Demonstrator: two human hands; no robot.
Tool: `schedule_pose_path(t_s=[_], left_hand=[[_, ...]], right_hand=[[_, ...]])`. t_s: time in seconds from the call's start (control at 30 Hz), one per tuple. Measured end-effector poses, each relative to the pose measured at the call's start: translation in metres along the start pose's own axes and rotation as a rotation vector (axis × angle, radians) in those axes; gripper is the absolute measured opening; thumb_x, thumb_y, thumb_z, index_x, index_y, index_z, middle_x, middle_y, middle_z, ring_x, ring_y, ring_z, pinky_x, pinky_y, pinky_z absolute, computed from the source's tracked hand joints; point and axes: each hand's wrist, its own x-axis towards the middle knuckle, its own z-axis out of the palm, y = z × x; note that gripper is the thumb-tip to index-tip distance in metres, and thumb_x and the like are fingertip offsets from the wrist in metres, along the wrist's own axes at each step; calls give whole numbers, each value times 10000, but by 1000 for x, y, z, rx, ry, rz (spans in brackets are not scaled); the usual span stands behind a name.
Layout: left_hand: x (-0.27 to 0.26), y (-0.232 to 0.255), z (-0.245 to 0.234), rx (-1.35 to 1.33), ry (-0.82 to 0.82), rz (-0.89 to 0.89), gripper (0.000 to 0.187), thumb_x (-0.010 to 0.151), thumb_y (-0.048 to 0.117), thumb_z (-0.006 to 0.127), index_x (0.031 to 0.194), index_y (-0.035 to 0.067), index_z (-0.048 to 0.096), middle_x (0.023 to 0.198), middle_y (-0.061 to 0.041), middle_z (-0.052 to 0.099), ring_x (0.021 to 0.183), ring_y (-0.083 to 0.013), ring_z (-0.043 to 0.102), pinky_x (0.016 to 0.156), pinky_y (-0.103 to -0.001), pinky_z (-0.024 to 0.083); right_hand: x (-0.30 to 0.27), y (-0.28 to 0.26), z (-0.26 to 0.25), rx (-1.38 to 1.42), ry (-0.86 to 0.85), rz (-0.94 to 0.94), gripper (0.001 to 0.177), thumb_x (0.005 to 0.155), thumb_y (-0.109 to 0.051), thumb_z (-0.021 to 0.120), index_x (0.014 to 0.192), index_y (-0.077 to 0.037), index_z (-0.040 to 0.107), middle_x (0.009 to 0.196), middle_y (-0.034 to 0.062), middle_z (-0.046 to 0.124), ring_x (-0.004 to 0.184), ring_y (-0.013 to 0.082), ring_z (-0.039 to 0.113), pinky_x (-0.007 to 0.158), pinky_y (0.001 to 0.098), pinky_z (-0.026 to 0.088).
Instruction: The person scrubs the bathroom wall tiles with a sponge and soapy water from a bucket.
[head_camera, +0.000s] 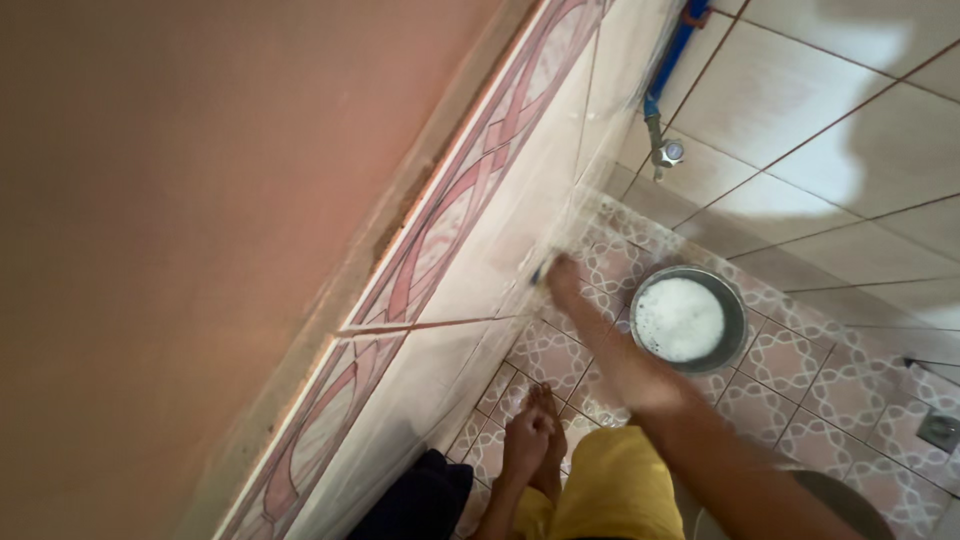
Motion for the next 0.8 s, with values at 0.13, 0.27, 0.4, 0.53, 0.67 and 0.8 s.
schedule_pose_path(t_s=[0.13,0.27,0.4,0.53,0.67,0.8], left_hand=[[-5,-13,1,-36,10,10,86,867,91,645,839,33,701,844,-150,745,829,-285,736,765,-368,549],[-11,-15,2,-91,8,-11,70,864,88,641,838,34,678,824,-148,747,819,-277,750,760,-363,557],[-11,-9,-2,-6,-1,11,87,870,98,663,882,28,713,884,-178,738,862,-316,734,797,-390,560],[-4,-24,11,38,20,42,167,893,90,664,1033,20,722,1022,-232,716,992,-376,697,872,-427,541],[3,-42,28,70,252,539,279,809,-24,630,1060,-1,749,1293,-347,632,1233,-480,574,1003,-474,468],[-9,-18,23,-39,32,97,299,853,47,604,1148,28,648,1064,-199,679,1022,-350,647,943,-448,501]], right_hand=[[27,-23,-8,-26,51,-132,232,957,-27,486,1145,-18,622,966,120,641,844,228,588,714,424,514],[10,-8,-3,301,-149,-222,298,873,43,491,1127,42,647,949,116,695,812,214,661,677,394,559],[-33,33,4,325,-313,-109,316,895,30,542,1197,15,636,909,115,702,732,209,651,602,353,530],[-78,67,19,438,-403,-98,258,876,86,555,1115,63,650,910,130,708,735,221,686,622,363,573],[-119,79,25,292,-302,19,274,859,106,458,1058,123,647,814,174,659,645,244,591,545,380,466],[-156,72,23,467,-395,24,340,841,119,407,1066,78,660,905,111,690,762,193,649,664,307,558]])
